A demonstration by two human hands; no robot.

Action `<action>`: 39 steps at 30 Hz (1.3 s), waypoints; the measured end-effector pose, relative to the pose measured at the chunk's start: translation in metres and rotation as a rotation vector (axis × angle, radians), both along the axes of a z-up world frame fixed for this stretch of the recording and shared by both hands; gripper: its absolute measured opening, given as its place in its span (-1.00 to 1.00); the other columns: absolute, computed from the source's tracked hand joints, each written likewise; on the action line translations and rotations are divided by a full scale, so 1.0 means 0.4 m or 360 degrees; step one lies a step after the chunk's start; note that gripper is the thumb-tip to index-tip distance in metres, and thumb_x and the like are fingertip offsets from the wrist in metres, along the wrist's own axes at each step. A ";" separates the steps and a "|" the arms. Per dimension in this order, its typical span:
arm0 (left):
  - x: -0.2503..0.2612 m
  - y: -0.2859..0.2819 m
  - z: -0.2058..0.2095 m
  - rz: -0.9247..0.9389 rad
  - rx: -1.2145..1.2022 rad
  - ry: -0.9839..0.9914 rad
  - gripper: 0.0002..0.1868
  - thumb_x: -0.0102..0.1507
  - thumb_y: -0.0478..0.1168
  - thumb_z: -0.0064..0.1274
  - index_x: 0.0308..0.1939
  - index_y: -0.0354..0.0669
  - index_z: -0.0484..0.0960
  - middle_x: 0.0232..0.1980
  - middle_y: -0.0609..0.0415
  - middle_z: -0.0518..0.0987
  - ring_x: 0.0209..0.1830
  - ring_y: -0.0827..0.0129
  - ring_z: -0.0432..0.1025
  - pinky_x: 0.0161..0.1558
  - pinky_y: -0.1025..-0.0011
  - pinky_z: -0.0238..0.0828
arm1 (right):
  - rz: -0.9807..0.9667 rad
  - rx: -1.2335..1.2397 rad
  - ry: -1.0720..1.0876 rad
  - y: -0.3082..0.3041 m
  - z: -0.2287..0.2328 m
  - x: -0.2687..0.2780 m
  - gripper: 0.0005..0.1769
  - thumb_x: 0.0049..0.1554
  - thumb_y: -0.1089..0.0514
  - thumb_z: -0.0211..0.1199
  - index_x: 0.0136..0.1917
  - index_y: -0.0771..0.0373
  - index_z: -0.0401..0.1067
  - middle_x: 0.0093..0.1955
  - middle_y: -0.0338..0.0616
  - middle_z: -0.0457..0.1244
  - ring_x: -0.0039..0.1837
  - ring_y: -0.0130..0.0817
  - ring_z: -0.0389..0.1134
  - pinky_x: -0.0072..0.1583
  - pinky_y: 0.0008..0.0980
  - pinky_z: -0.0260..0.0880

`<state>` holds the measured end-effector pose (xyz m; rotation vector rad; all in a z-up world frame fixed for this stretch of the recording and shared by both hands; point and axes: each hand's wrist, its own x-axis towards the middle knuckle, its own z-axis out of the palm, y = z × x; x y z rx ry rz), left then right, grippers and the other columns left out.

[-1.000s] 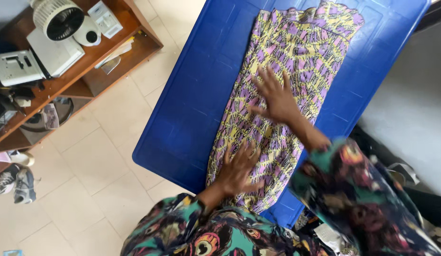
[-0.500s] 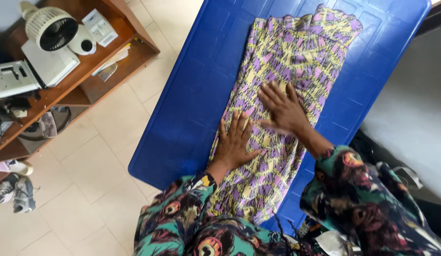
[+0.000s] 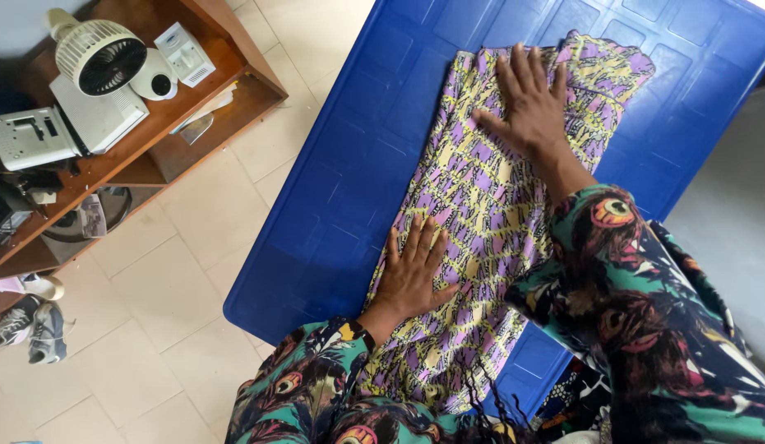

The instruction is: The person picks up black shorts from a chair, spreads them on a blue plastic table, folds them into a rectangle, and places them on a shelf. They then repeat this process with a patterned purple and yellow garment and begin spreading a black and white floral patterned item on the table.

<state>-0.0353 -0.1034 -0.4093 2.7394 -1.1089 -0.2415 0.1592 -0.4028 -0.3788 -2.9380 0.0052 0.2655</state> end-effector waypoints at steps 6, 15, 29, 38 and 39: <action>0.007 -0.003 -0.007 0.0001 0.0025 0.0075 0.09 0.29 0.52 -0.37 0.63 -0.17 -0.17 0.68 -0.25 -0.31 0.68 -0.10 -0.46 0.48 -0.35 -0.54 | -0.0044 0.0128 0.0010 0.000 0.020 0.001 0.29 0.05 -0.82 -0.30 0.72 0.04 -0.33 0.76 -0.05 -0.50 0.74 -0.13 -0.59 0.55 0.16 -0.77; 0.021 -0.018 0.076 0.0006 0.0304 0.0331 0.09 0.28 0.54 -0.43 0.62 -0.12 -0.22 0.69 -0.18 -0.34 0.68 -0.03 -0.50 0.48 -0.33 -0.63 | 0.0168 0.0020 -0.0032 0.174 -0.032 -0.560 0.10 0.11 -0.68 -0.31 0.69 -0.05 -0.24 0.75 -0.16 -0.43 0.73 -0.14 -0.53 0.57 0.14 -0.77; -0.045 0.023 0.043 0.0035 0.0028 -0.0006 0.04 0.28 0.49 -0.30 0.62 -0.12 -0.02 0.69 -0.19 -0.22 0.68 -0.04 -0.44 0.49 -0.29 -0.58 | -0.0081 0.0139 -0.0104 0.227 -0.024 -0.824 0.14 0.05 -0.45 0.25 0.66 0.09 -0.09 0.74 0.02 -0.34 0.72 0.00 -0.41 0.55 0.35 -0.50; -0.350 0.295 0.092 -0.0339 -0.0082 0.0294 0.06 0.22 0.52 -0.13 0.57 -0.04 0.03 0.68 -0.11 -0.15 0.68 -0.03 -0.32 0.51 -0.22 -0.51 | 0.0298 0.0447 0.0416 0.441 0.061 -1.212 0.09 -0.08 -0.35 0.42 0.58 -0.13 0.01 0.69 -0.15 -0.26 0.69 -0.04 -0.36 0.57 0.16 -0.48; -0.368 0.317 0.100 -0.0365 -0.0018 0.0391 0.11 0.16 0.53 -0.07 0.55 -0.08 0.02 0.65 -0.15 -0.17 0.65 -0.07 -0.31 0.46 -0.23 -0.49 | 0.0374 0.0436 0.0214 0.444 0.043 -1.221 0.04 -0.01 -0.34 0.40 0.60 -0.13 0.03 0.70 -0.13 -0.23 0.70 -0.03 -0.33 0.57 0.17 -0.45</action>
